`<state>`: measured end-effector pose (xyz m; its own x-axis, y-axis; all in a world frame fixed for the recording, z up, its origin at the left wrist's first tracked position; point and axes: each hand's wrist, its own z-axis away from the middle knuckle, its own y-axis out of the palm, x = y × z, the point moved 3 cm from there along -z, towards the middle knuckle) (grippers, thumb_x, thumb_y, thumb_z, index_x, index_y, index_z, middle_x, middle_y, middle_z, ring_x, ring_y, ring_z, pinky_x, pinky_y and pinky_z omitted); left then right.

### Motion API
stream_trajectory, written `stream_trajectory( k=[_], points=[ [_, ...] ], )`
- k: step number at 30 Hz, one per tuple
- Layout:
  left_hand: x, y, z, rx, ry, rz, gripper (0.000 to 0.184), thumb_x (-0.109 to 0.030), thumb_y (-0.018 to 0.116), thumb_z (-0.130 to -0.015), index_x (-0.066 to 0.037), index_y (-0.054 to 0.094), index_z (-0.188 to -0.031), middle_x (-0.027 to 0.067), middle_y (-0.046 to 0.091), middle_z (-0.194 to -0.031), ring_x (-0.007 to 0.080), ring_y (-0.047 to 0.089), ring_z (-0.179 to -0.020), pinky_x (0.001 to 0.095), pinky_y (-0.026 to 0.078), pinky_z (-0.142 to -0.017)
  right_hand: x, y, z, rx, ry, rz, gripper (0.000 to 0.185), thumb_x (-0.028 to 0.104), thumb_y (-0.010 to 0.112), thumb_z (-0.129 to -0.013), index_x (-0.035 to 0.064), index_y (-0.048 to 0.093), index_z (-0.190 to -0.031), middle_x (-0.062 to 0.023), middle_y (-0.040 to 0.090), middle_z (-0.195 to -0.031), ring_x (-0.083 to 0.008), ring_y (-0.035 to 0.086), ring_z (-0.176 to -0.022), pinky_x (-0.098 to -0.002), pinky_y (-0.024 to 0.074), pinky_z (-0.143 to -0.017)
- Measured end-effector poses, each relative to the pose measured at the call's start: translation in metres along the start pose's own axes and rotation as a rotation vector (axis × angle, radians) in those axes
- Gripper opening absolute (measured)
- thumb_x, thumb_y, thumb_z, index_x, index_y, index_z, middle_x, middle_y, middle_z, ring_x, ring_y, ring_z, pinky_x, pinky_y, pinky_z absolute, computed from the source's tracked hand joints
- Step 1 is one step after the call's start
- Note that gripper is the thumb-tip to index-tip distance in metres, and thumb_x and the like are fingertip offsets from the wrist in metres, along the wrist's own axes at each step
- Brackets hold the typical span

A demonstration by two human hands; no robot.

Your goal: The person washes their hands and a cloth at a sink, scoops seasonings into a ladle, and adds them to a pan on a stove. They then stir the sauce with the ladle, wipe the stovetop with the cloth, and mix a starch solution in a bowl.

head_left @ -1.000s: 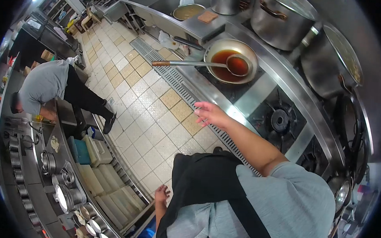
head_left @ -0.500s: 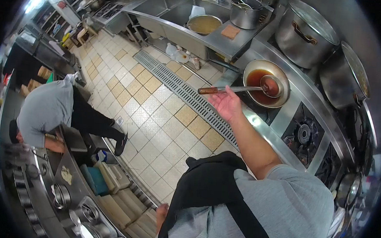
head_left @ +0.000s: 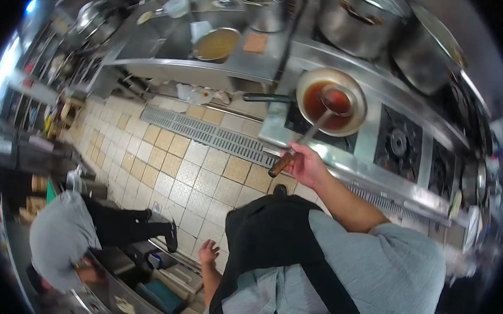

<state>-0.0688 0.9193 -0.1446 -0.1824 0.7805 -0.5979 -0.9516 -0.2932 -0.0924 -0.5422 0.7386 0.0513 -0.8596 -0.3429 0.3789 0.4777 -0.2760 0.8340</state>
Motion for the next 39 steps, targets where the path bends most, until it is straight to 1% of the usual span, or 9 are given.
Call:
stream_trajectory(
  k=[9,13,16,24,27,30,31,34,39],
  points=[
    [-0.01,-0.064,-0.111,0.468,0.546,-1.394,0.035,-0.022,0.055,-0.088,-0.007,0.056,-0.12,0.0083,0.063,-0.104,0.0235,0.064,-0.076,0.0358,0.048,-0.057,0.028,0.032,0.064,-0.27,-0.237,-0.008,0.022,0.012,0.058,-0.086,0.0064,0.05,-0.106,-0.0062,0.057,-0.076,-0.0203,0.06,-0.068,-0.0345,0.0509,-0.062],
    [-0.1,-0.069,-0.162,0.508,0.688,-1.369,0.035,-0.023,0.054,-0.088,-0.006,0.057,-0.118,0.009,0.062,-0.105,0.0229,0.063,-0.075,0.0341,0.048,-0.054,0.018,0.02,0.091,-0.563,-0.399,0.221,0.031,0.003,0.055,-0.083,0.0027,0.047,-0.113,-0.0035,0.052,-0.072,-0.0132,0.051,-0.055,-0.0266,0.0427,-0.047],
    [-0.183,-0.034,-0.169,0.135,-0.005,-0.531,0.039,-0.025,0.054,-0.088,-0.005,0.055,-0.122,0.0088,0.062,-0.104,0.0225,0.063,-0.071,0.0329,0.046,-0.053,0.011,0.033,0.108,-0.698,-0.495,0.392,0.028,0.002,0.055,-0.083,0.0022,0.049,-0.11,-0.0025,0.051,-0.069,-0.0099,0.046,-0.047,-0.0253,0.0377,-0.04],
    [-0.27,0.016,-0.169,0.27,0.187,-0.696,0.042,-0.025,0.055,-0.088,-0.012,0.053,-0.128,0.0068,0.061,-0.116,0.0239,0.062,-0.09,0.0377,0.046,-0.07,-0.015,0.056,0.103,-0.955,-0.732,0.566,0.013,0.006,0.055,-0.086,0.0037,0.055,-0.099,-0.0011,0.05,-0.064,-0.0096,0.047,-0.045,-0.0253,0.0392,-0.038],
    [-0.245,-0.005,-0.178,0.321,0.039,-0.678,0.046,-0.022,0.06,-0.088,-0.005,0.051,-0.129,0.0058,0.063,-0.107,0.0194,0.063,-0.076,0.0289,0.045,-0.054,-0.021,0.051,0.101,-0.96,-0.746,0.454,0.013,0.006,0.055,-0.085,0.0043,0.055,-0.098,-0.0008,0.05,-0.066,-0.0095,0.047,-0.045,-0.0252,0.039,-0.038],
    [-0.215,-0.043,-0.2,0.653,0.382,-1.191,0.031,-0.023,0.055,-0.089,-0.007,0.06,-0.115,0.0064,0.064,-0.097,0.0194,0.061,-0.071,0.0328,0.045,-0.054,-0.024,0.036,0.096,-0.941,-0.692,0.385,0.012,0.007,0.055,-0.085,0.0045,0.055,-0.096,-0.001,0.051,-0.068,-0.0096,0.047,-0.045,-0.0253,0.039,-0.038],
    [-0.217,-0.039,-0.151,0.415,0.164,-0.963,0.029,-0.026,0.058,-0.087,-0.007,0.063,-0.109,0.0072,0.066,-0.095,0.0231,0.063,-0.075,0.0388,0.049,-0.06,-0.024,0.032,0.093,-0.941,-0.692,0.389,0.012,0.007,0.055,-0.085,0.0045,0.055,-0.096,-0.001,0.051,-0.068,-0.0096,0.047,-0.045,-0.0253,0.039,-0.038],
    [-0.159,-0.079,-0.216,0.615,0.639,-1.508,0.028,-0.026,0.059,-0.086,-0.007,0.064,-0.107,0.0086,0.066,-0.096,0.0247,0.063,-0.079,0.0395,0.05,-0.065,-0.021,0.029,0.082,-0.866,-0.664,0.3,0.009,0.011,0.058,-0.087,0.0036,0.053,-0.089,-0.0014,0.051,-0.065,-0.0095,0.049,-0.045,-0.025,0.0399,-0.037],
    [-0.126,-0.06,-0.246,0.722,1.095,-1.71,0.026,-0.025,0.06,-0.084,-0.006,0.066,-0.102,0.011,0.067,-0.099,0.0274,0.063,-0.085,0.0406,0.051,-0.074,-0.018,0.036,0.074,-0.174,-0.449,-0.379,0.016,0.018,0.056,-0.093,0.0054,0.054,-0.103,0.0018,0.053,-0.069,-0.0065,0.046,-0.047,-0.0209,0.0389,-0.04]
  ],
)
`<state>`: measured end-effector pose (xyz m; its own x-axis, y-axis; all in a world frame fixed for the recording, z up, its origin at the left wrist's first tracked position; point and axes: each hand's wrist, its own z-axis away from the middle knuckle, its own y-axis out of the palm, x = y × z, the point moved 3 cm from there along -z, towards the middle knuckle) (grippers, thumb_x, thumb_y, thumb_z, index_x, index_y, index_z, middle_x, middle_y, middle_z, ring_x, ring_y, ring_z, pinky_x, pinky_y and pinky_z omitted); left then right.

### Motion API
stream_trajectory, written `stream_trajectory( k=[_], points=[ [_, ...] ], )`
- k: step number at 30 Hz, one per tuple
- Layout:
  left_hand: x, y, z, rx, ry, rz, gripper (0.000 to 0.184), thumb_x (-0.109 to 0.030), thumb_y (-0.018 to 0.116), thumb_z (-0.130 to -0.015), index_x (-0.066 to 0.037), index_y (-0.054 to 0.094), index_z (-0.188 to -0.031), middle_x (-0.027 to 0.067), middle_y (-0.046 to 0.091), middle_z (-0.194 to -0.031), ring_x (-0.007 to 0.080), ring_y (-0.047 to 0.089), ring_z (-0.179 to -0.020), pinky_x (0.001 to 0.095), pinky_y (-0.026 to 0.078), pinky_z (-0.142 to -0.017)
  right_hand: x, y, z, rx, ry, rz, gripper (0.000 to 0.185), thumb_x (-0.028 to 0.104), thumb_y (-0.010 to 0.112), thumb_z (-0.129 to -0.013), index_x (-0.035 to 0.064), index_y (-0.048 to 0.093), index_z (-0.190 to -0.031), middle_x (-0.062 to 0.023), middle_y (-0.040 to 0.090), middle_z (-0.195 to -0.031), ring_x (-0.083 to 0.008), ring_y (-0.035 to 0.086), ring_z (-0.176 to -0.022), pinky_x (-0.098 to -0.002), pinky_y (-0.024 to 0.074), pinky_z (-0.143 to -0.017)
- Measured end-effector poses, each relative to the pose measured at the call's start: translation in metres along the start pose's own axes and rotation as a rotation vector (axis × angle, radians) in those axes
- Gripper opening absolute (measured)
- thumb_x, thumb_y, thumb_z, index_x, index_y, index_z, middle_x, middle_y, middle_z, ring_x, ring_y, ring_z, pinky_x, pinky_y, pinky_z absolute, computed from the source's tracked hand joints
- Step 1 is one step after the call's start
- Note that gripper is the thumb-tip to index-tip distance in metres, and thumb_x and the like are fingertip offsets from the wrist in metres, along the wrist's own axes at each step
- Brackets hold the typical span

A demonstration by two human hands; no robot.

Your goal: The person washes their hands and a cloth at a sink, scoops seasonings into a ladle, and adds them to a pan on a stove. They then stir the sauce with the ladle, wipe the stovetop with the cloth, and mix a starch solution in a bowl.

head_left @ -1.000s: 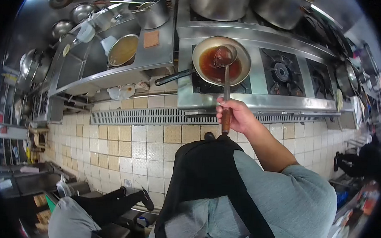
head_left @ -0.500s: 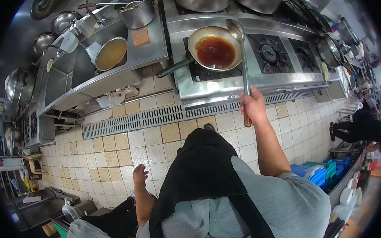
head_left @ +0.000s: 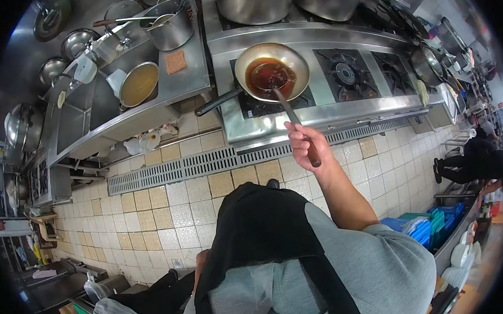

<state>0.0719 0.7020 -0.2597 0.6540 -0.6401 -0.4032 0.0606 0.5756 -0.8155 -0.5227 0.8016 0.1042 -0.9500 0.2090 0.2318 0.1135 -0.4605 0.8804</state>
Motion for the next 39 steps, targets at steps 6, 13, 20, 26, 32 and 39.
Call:
stream_trajectory(
  k=[6,13,20,26,32,39],
  points=[
    [-0.131,-0.155,-0.061,-0.042,-0.269,0.534,0.024,-0.024,0.061,-0.085,-0.005,0.066,-0.097,0.0114,0.067,-0.098,0.0281,0.065,-0.089,0.0415,0.052,-0.076,0.016,0.002,0.024,-0.074,-0.03,0.237,0.028,0.014,0.057,-0.09,0.0062,0.049,-0.116,0.0025,0.048,-0.067,-0.008,0.046,-0.045,-0.0205,0.0367,-0.041],
    [-0.013,-0.075,-0.171,0.056,0.302,-0.152,0.026,-0.034,0.052,-0.087,-0.012,0.066,-0.088,0.011,0.066,-0.086,0.0325,0.064,-0.078,0.0447,0.051,-0.068,0.027,0.015,0.057,-0.255,-0.372,0.85,0.041,0.006,0.06,-0.087,0.0051,0.047,-0.126,0.0011,0.052,-0.069,-0.0076,0.047,-0.041,-0.0213,0.0393,-0.038],
    [-0.003,-0.157,-0.261,0.274,0.184,0.044,0.028,-0.032,0.048,-0.089,-0.012,0.065,-0.081,0.0152,0.065,-0.084,0.032,0.065,-0.082,0.0433,0.05,-0.069,0.012,0.022,0.064,-0.365,-0.518,1.047,0.042,0.008,0.059,-0.089,0.01,0.046,-0.129,0.003,0.052,-0.078,-0.0042,0.047,-0.05,-0.0215,0.0419,-0.044],
    [-0.008,-0.219,-0.325,0.4,-0.26,0.686,0.032,-0.037,0.049,-0.089,-0.008,0.055,-0.102,0.0141,0.056,-0.104,0.0319,0.057,-0.098,0.0419,0.046,-0.08,-0.016,0.019,0.037,-0.471,-0.467,0.951,0.045,0.007,0.057,-0.089,0.0081,0.046,-0.132,0.0019,0.051,-0.076,-0.0054,0.047,-0.047,-0.0221,0.0412,-0.043],
    [-0.033,-0.277,-0.304,0.546,-0.277,0.785,0.071,-0.048,0.052,-0.091,-0.002,0.035,-0.142,0.0127,0.039,-0.143,0.032,0.042,-0.125,0.0405,0.037,-0.102,-0.031,0.031,0.028,-0.54,-0.48,0.963,0.046,0.007,0.057,-0.089,0.0084,0.046,-0.133,0.0017,0.052,-0.076,-0.0057,0.047,-0.048,-0.0219,0.0413,-0.044],
    [-0.08,-0.307,-0.294,0.581,-0.408,0.65,0.066,-0.045,0.051,-0.092,0.001,0.04,-0.138,0.0136,0.043,-0.138,0.0323,0.043,-0.123,0.0403,0.038,-0.1,-0.033,0.06,0.04,-0.514,-0.512,1.005,0.052,0.008,0.059,-0.089,0.011,0.042,-0.138,0.003,0.049,-0.072,-0.0056,0.045,-0.047,-0.022,0.0411,-0.045]
  ],
)
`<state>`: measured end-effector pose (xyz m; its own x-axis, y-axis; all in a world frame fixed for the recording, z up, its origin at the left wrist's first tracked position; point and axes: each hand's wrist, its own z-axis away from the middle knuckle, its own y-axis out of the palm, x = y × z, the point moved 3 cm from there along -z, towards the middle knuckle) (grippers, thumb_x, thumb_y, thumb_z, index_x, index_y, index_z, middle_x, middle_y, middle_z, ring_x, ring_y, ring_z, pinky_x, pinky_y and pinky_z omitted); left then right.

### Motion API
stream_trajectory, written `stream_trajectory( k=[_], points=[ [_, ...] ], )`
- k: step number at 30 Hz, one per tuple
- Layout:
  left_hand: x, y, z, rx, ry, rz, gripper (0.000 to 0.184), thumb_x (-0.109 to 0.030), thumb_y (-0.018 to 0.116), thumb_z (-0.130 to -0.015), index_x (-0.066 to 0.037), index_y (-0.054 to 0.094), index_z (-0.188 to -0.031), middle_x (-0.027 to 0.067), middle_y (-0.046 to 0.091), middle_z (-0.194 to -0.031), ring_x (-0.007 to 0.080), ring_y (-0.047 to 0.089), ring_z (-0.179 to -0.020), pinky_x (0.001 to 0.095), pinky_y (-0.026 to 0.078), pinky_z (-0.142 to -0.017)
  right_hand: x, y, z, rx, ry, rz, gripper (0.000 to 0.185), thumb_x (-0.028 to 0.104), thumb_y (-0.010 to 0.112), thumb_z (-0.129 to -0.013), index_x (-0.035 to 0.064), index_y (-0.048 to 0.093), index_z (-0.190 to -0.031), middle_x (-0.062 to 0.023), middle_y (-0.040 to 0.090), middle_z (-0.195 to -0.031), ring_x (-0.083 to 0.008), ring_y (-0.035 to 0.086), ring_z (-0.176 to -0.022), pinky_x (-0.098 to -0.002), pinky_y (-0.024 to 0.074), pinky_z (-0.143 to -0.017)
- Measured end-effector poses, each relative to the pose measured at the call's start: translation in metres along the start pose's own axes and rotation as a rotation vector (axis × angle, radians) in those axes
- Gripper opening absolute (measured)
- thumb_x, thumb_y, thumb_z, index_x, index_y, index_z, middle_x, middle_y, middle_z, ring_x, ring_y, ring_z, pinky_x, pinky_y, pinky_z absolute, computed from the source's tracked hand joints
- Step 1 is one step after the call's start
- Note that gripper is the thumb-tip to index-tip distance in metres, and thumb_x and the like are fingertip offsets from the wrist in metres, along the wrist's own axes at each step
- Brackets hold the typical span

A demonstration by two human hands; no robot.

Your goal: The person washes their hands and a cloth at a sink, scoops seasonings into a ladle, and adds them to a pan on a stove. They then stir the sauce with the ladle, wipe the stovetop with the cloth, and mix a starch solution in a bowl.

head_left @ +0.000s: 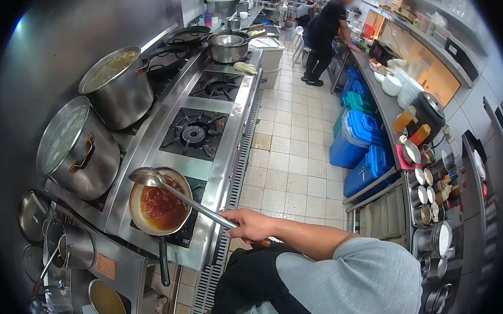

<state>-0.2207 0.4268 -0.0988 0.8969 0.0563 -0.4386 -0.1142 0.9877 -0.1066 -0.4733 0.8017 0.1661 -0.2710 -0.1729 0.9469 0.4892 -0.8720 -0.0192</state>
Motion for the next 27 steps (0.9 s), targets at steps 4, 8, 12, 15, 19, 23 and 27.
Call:
stream_trajectory(
  k=[4,8,12,15,19,23,27],
  points=[
    [-0.01,0.006,-0.002,0.024,-0.055,-0.006,0.066,-0.045,0.051,-0.092,0.0,0.04,-0.138,0.0136,0.043,-0.139,0.0322,0.043,-0.123,0.0405,0.038,-0.1,0.014,-0.001,0.006,0.034,-0.077,-0.042,0.057,0.008,0.059,-0.09,0.0133,0.038,-0.142,0.0021,0.049,-0.073,-0.0055,0.047,-0.052,-0.0222,0.0433,-0.049],
    [-0.018,0.012,0.002,0.048,-0.1,-0.008,0.067,-0.046,0.05,-0.092,0.0,0.04,-0.139,0.0137,0.043,-0.139,0.0321,0.043,-0.123,0.0407,0.038,-0.1,-0.021,-0.01,-0.016,-0.074,-0.292,0.248,0.061,0.008,0.06,-0.089,0.0134,0.035,-0.145,-0.0011,0.051,-0.075,-0.0074,0.051,-0.062,-0.0242,0.0461,-0.057],
    [-0.03,0.019,0.005,0.071,-0.183,-0.001,0.067,-0.046,0.05,-0.091,-0.001,0.039,-0.139,0.0137,0.043,-0.139,0.032,0.043,-0.123,0.0409,0.037,-0.1,-0.017,-0.013,-0.009,-0.064,-0.228,0.318,0.058,0.008,0.061,-0.085,0.0113,0.042,-0.139,-0.0017,0.052,-0.078,-0.0092,0.052,-0.061,-0.0262,0.0472,-0.057],
    [-0.031,0.023,0.006,0.081,-0.223,0.001,0.065,-0.046,0.05,-0.091,-0.001,0.04,-0.137,0.0137,0.044,-0.137,0.0318,0.044,-0.121,0.0411,0.038,-0.099,-0.012,-0.017,-0.001,0.002,-0.02,0.176,0.058,0.007,0.061,-0.085,0.011,0.041,-0.14,-0.0011,0.051,-0.076,-0.0084,0.05,-0.06,-0.0254,0.0458,-0.056],
    [-0.006,0.021,-0.012,0.057,-0.124,-0.013,0.054,-0.042,0.05,-0.091,-0.002,0.045,-0.128,0.0136,0.048,-0.126,0.0308,0.048,-0.115,0.0413,0.041,-0.093,0.001,-0.021,0.006,0.013,-0.027,0.123,0.059,0.007,0.059,-0.086,0.0111,0.04,-0.141,-0.0003,0.049,-0.073,-0.0077,0.049,-0.057,-0.0249,0.0444,-0.054],
    [0.014,0.018,-0.035,0.034,-0.087,-0.059,0.045,-0.038,0.049,-0.091,-0.003,0.051,-0.119,0.0135,0.052,-0.116,0.0299,0.052,-0.108,0.0415,0.043,-0.088,0.012,-0.025,0.007,0.003,-0.15,0.063,0.058,0.008,0.058,-0.086,0.0104,0.04,-0.141,-0.0032,0.055,-0.08,-0.0124,0.054,-0.069,-0.0277,0.0474,-0.065],
    [0.033,0.016,-0.066,-0.011,-0.049,-0.131,0.036,-0.034,0.049,-0.091,-0.005,0.056,-0.109,0.0134,0.056,-0.106,0.0289,0.056,-0.102,0.0417,0.046,-0.083,0.008,-0.032,-0.009,-0.114,-0.346,0.354,0.05,0.011,0.058,-0.086,0.0075,0.045,-0.134,-0.0143,0.063,-0.095,-0.0248,0.061,-0.091,-0.0356,0.0474,-0.082]
  ],
)
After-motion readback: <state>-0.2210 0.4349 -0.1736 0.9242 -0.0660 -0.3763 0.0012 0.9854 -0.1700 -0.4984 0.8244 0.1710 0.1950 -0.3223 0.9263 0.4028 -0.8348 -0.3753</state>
